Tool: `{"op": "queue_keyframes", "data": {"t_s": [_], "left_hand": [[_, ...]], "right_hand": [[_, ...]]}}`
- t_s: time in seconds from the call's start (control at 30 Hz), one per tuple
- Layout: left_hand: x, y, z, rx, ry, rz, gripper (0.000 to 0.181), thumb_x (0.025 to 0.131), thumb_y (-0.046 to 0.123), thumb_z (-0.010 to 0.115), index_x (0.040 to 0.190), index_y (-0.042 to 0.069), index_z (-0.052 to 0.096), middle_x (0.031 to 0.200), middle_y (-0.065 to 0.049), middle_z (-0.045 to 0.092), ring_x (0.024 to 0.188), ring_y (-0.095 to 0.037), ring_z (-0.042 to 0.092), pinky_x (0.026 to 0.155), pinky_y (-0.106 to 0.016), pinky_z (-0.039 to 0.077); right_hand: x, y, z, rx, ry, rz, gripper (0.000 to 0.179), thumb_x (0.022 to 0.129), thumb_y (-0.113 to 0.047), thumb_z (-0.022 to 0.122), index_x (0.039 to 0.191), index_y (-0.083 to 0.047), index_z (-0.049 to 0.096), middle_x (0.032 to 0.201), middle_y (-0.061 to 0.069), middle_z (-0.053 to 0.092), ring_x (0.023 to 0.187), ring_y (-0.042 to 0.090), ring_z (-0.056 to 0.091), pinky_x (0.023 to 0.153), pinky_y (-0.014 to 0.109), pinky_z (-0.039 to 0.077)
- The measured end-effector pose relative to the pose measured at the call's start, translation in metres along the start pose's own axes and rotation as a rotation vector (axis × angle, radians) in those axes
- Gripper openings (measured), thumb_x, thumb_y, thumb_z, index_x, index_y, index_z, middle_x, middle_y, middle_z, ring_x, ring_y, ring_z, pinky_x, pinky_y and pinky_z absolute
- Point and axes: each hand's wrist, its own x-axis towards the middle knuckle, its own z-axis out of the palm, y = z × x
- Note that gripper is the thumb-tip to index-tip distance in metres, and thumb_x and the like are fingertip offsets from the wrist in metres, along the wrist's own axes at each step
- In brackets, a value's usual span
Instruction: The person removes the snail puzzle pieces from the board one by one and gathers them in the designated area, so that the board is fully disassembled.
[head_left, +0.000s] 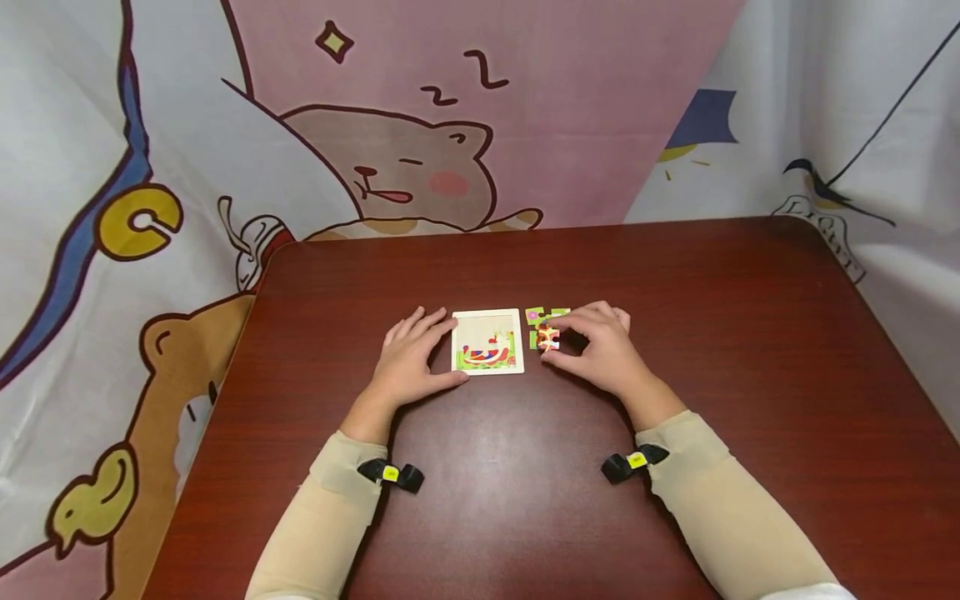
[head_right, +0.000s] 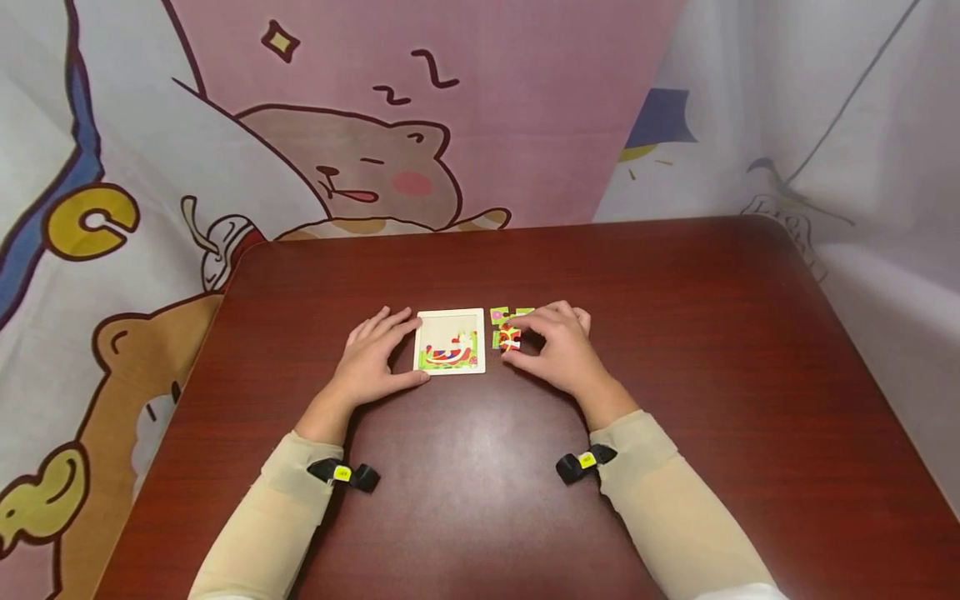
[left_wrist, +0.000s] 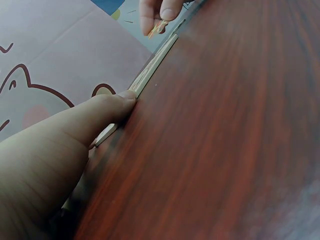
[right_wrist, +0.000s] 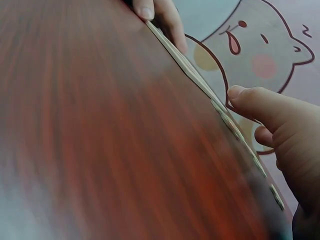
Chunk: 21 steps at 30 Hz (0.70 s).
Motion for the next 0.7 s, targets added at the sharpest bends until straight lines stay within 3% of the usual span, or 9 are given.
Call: {"op": "queue_keyframes", "data": {"t_s": [0.33,0.7], "left_hand": [[0.001,-0.001,-0.001,0.006,0.012,0.006,0.095,0.081,0.066,0.081,0.159,0.021,0.053,0.17,-0.004,0.04,0.161,-0.034,0.022,0.124,-0.06,0.018],[0.001,0.0,0.001,0.01,0.007,0.006,0.095,0.08,0.065,0.082,0.159,0.02,0.053,0.169,-0.004,0.04,0.161,-0.034,0.022,0.124,-0.06,0.018]], "right_hand": [[-0.01,0.018,-0.017,-0.018,-0.016,0.059,0.049,0.071,-0.031,0.101,0.113,-0.013,0.082,0.111,0.006,0.072,0.114,0.036,0.05,0.097,0.067,0.026],[-0.012,0.02,-0.016,-0.004,-0.024,0.12,0.044,0.073,-0.027,0.099,0.111,-0.012,0.083,0.114,0.009,0.062,0.115,0.041,0.044,0.093,0.065,0.026]]}}
